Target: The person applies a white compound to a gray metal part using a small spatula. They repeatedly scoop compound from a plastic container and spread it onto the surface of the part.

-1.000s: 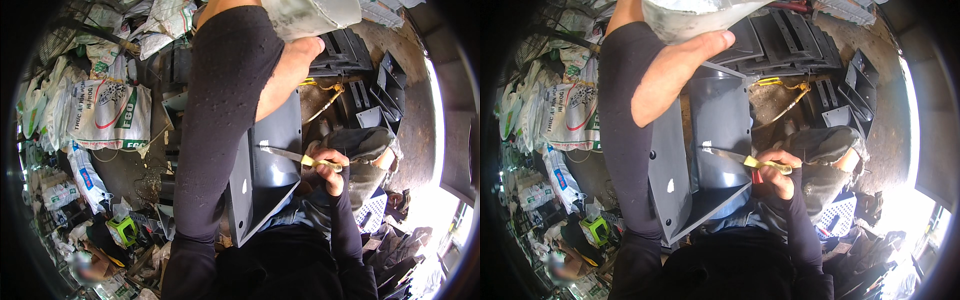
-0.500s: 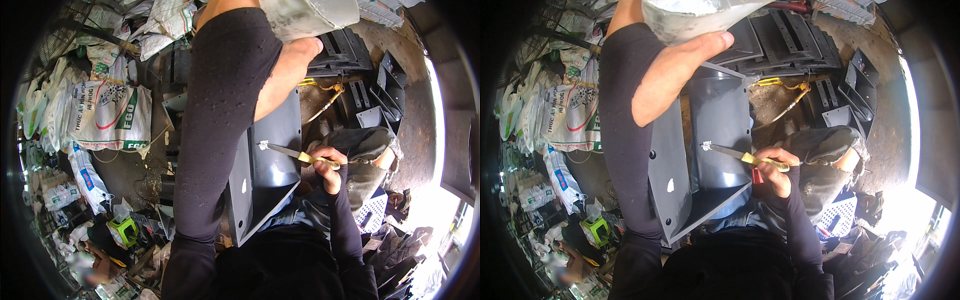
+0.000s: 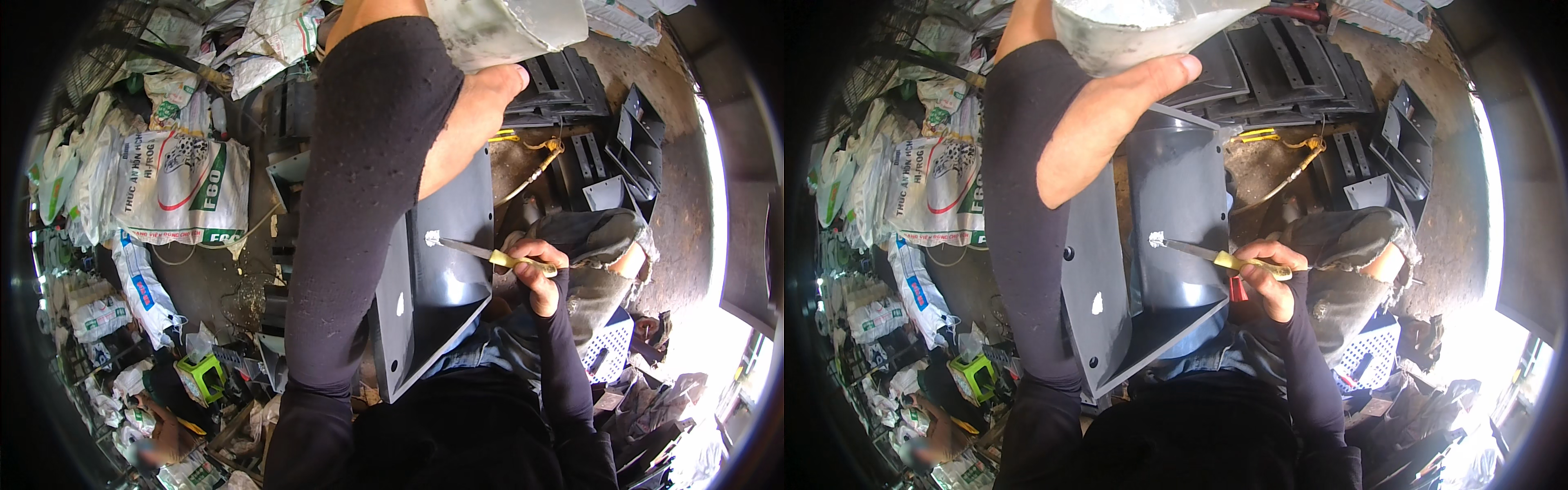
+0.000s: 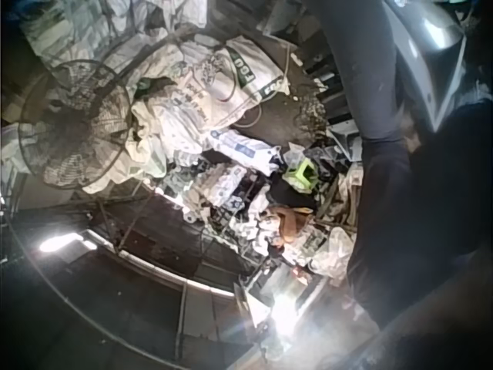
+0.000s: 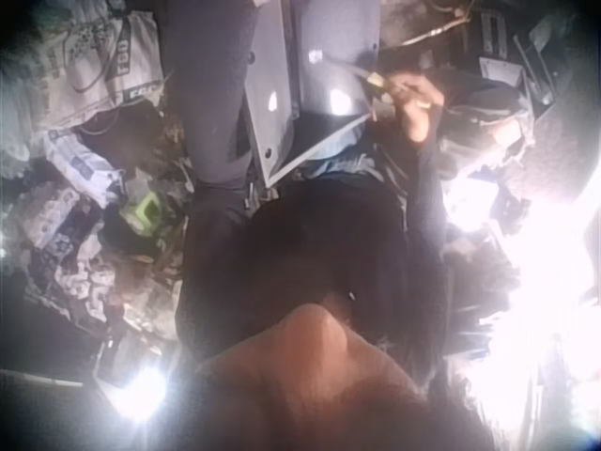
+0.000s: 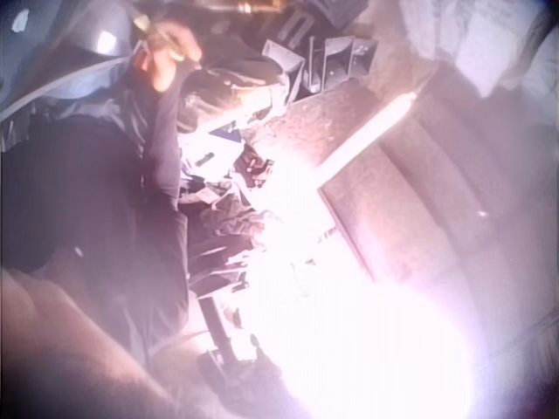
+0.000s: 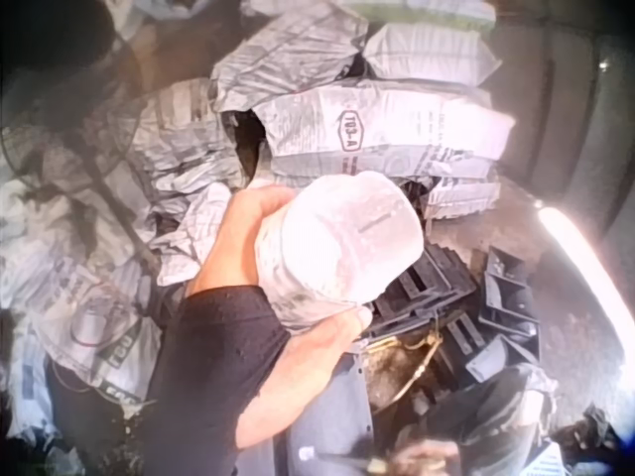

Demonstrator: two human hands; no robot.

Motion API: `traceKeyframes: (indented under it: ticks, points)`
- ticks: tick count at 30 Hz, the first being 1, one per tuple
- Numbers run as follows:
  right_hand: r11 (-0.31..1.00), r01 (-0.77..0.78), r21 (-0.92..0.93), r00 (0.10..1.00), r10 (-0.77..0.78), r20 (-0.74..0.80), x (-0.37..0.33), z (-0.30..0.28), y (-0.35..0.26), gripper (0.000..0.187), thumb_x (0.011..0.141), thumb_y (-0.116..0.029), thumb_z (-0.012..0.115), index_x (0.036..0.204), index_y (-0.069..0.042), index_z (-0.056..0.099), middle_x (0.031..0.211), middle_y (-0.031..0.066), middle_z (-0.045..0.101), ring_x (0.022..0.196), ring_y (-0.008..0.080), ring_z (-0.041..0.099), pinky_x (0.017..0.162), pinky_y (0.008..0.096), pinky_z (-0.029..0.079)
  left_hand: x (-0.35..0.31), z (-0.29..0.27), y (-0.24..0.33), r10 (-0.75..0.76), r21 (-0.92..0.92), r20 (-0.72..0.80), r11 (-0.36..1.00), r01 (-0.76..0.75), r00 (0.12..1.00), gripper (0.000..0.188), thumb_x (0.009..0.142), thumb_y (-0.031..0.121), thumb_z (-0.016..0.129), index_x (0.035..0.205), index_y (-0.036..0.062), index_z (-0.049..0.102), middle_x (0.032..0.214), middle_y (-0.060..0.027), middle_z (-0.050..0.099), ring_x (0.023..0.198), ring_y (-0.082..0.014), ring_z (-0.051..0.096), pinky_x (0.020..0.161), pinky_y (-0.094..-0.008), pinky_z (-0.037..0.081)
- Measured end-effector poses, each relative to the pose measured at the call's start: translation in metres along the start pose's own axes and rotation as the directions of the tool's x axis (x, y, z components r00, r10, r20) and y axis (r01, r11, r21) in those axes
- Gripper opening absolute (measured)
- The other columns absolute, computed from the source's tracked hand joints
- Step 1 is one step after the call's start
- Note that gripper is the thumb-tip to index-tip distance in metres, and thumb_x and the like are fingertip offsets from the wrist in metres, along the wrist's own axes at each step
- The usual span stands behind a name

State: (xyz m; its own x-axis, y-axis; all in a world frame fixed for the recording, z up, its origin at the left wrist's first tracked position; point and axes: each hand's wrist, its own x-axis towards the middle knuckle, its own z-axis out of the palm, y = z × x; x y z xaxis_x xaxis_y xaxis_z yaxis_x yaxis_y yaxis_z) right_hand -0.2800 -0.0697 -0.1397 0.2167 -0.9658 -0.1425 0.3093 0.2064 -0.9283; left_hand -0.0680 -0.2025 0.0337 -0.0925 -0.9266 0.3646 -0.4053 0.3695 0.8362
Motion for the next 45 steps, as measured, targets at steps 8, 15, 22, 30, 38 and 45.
traceKeyframes:
  ticks: [8, 15, 22, 30, 38, 45]
  points:
    - [0.999, 0.006, 0.049, 1.000, -0.006, 0.008, -0.003, 0.001, -0.004, 0.022, 0.081, -0.008, 0.062, 0.097, 0.006, 0.065, 0.090, 0.0161, 0.068, 0.080, 0.0209, 0.066, 0.075, 0.0324, 0.053, -0.002, -0.002, 0.002, -0.001, 0.009, 0.002, 1.000, 0.001, 1.000, 0.043, 0.089, 0.019, 0.064, 0.126, 0.0013, 0.049, 0.116, -0.0116, 0.062, 0.112, -0.0179, 0.057, 0.097, -0.0317, 0.043]
    - [0.996, 0.054, 0.067, 0.998, -0.052, -0.024, 0.004, 0.006, 0.003, 0.023, 0.085, -0.013, 0.062, 0.098, 0.006, 0.063, 0.087, 0.0177, 0.067, 0.078, 0.0219, 0.065, 0.075, 0.0320, 0.051, -0.002, -0.001, 0.003, -0.005, 0.016, 0.001, 1.000, 0.005, 1.000, 0.043, 0.089, 0.019, 0.063, 0.126, 0.0012, 0.050, 0.116, -0.0115, 0.062, 0.112, -0.0179, 0.057, 0.097, -0.0317, 0.043]
    - [0.997, 0.072, -0.040, 0.997, -0.072, -0.004, 0.016, 0.009, 0.002, 0.023, 0.088, -0.014, 0.061, 0.099, 0.006, 0.062, 0.090, 0.0174, 0.067, 0.077, 0.0189, 0.063, 0.073, 0.0300, 0.050, -0.004, -0.002, 0.004, -0.012, 0.018, -0.001, 1.000, 0.012, 1.000, 0.042, 0.090, 0.020, 0.063, 0.126, 0.0011, 0.050, 0.117, -0.0114, 0.062, 0.112, -0.0178, 0.057, 0.097, -0.0317, 0.043]
    - [0.995, 0.071, -0.071, 0.997, -0.072, -0.013, 0.019, 0.005, 0.011, 0.023, 0.087, -0.014, 0.062, 0.098, 0.006, 0.062, 0.089, 0.0171, 0.065, 0.075, 0.0185, 0.062, 0.069, 0.0298, 0.049, -0.004, -0.003, 0.004, -0.019, 0.015, -0.005, 1.000, 0.019, 1.000, 0.042, 0.091, 0.020, 0.062, 0.126, 0.0009, 0.050, 0.117, -0.0114, 0.062, 0.113, -0.0177, 0.057, 0.098, -0.0316, 0.043]
    - [0.991, 0.087, 0.103, 0.996, -0.084, -0.033, 0.018, 0.007, 0.013, 0.024, 0.086, -0.015, 0.064, 0.097, 0.006, 0.062, 0.089, 0.0171, 0.065, 0.074, 0.0189, 0.062, 0.070, 0.0299, 0.049, -0.005, -0.002, 0.003, -0.029, -0.002, 0.001, 1.000, 0.029, 1.000, 0.042, 0.091, 0.021, 0.062, 0.126, 0.0007, 0.050, 0.117, -0.0113, 0.062, 0.113, -0.0176, 0.057, 0.098, -0.0316, 0.042]
    - [0.986, 0.088, -0.144, 0.996, -0.090, -0.007, 0.015, 0.006, 0.006, 0.024, 0.084, -0.016, 0.063, 0.097, 0.005, 0.063, 0.090, 0.0163, 0.066, 0.076, 0.0196, 0.062, 0.071, 0.0313, 0.049, -0.004, 0.000, 0.000, -0.047, -0.035, 0.006, 0.998, 0.047, 0.999, 0.042, 0.092, 0.022, 0.061, 0.126, 0.0006, 0.051, 0.118, -0.0112, 0.062, 0.113, -0.0175, 0.057, 0.098, -0.0316, 0.042]
